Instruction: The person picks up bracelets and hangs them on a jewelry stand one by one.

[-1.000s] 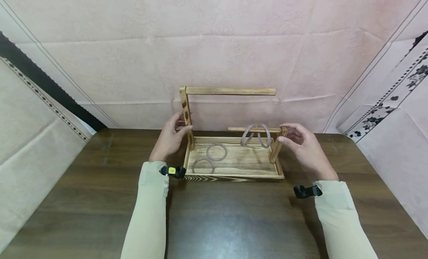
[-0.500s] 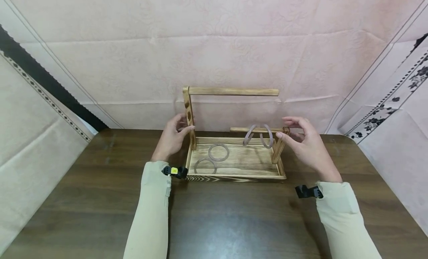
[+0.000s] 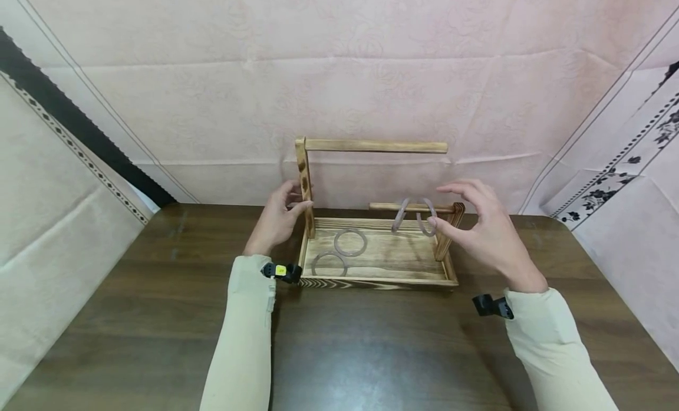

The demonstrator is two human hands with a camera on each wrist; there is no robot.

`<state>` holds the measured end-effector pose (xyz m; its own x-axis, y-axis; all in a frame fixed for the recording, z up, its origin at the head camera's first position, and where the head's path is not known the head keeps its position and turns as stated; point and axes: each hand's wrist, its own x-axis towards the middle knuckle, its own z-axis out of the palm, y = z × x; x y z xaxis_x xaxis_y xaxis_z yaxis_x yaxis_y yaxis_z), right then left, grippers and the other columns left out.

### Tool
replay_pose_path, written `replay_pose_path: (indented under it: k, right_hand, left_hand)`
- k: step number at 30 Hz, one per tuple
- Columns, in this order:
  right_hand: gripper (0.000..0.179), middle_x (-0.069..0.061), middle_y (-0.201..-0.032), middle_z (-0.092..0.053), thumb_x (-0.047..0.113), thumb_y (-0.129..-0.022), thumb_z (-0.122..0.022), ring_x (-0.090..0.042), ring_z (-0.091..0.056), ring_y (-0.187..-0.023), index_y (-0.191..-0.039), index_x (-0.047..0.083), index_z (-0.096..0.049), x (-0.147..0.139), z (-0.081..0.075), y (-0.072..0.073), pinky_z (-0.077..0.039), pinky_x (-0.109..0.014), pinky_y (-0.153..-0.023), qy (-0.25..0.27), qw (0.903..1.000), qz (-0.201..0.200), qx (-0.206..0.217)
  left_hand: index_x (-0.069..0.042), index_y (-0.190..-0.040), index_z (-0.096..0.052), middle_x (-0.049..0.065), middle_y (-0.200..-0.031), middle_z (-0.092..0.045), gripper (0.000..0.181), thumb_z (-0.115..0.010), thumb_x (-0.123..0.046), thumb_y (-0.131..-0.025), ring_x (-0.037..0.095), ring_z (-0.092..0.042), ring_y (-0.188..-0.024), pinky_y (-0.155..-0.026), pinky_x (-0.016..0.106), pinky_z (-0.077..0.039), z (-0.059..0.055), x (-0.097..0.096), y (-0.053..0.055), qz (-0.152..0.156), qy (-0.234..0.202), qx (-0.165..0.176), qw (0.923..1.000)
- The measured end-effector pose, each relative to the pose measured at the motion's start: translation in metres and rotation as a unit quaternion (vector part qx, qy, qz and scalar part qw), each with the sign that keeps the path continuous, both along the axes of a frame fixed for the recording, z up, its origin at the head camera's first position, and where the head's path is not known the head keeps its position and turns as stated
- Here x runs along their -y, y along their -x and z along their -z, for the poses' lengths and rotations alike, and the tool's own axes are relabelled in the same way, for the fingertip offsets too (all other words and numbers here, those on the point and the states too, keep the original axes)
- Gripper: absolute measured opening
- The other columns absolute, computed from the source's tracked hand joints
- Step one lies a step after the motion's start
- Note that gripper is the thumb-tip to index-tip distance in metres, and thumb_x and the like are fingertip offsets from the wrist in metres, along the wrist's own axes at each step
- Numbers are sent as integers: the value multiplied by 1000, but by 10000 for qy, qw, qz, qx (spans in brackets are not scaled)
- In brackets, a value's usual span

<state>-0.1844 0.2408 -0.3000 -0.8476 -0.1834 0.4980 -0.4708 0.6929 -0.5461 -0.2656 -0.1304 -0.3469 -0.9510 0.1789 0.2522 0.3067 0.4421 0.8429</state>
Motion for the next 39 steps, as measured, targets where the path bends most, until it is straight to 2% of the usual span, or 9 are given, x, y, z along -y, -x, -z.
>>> replay_pose_path:
  k: [6,12,19,23,29,32,35,39]
  right_hand:
    - [55,2,-145,-55,36,-84,-84,-23,-43,-139,-134,28,-62,8,-8,-6,-34,-58,-113,-295,9992,-180,192]
    - [55,3,-142,-58,32,-84,-85,-20,-47,-136,-134,28,-62,13,-11,-8,-38,-49,-111,-518,9974,-487,71]
    - [56,5,-133,-63,25,-83,-87,-17,-55,-119,-133,20,-64,21,-12,-7,-42,-37,-101,-784,9921,-956,-232]
    - [53,4,-132,-63,24,-83,-86,-16,-54,-122,-131,18,-64,28,-14,-8,-42,-35,-101,-882,9881,-1214,-347]
    - [50,6,-135,-60,29,-86,-84,-14,-54,-123,-132,26,-63,41,-15,-10,-48,-33,-92,-896,9857,-1426,-61]
    - [51,7,-136,-59,32,-87,-83,-13,-54,-124,-134,26,-62,47,-16,-11,-49,-36,-97,-929,9845,-1482,158]
    - [52,7,-137,-59,33,-88,-82,-13,-53,-126,-136,24,-61,52,-17,-10,-45,-42,-108,-981,9815,-1619,285]
    - [52,10,-138,-59,35,-90,-80,-10,-54,-116,-137,27,-59,59,-19,-9,-45,-39,-106,-1068,9775,-1780,367]
  left_hand:
    - [-5,-138,-53,19,-132,-64,37,-60,-10,-103,34,-60,-127,-107,51,-52,0,1,-1,51,-23,22,10000]
    - [-5,-139,-53,20,-133,-65,38,-60,-10,-102,34,-61,-127,-107,50,-51,1,2,-1,97,-70,-26,9999]
    - [-4,-138,-54,18,-132,-67,38,-61,-11,-102,32,-61,-125,-107,50,-51,1,4,0,107,-52,-22,9999]
    - [-3,-139,-54,18,-133,-67,38,-60,-11,-102,33,-61,-126,-107,50,-51,1,4,0,123,-46,3,9999]
    - [-4,-139,-54,17,-134,-67,38,-60,-12,-103,32,-61,-127,-108,50,-50,-1,5,-1,114,-35,-3,9999]
    - [-3,-139,-54,18,-134,-66,38,-60,-11,-103,32,-61,-127,-108,50,-50,-1,4,-1,141,-75,-2,9999]
    - [-2,-139,-53,19,-133,-66,38,-59,-9,-103,33,-61,-126,-107,50,-51,-1,3,0,193,-99,16,9998]
    - [-2,-140,-52,18,-134,-66,38,-58,-9,-103,33,-60,-127,-107,49,-51,-1,3,0,192,-80,47,9998]
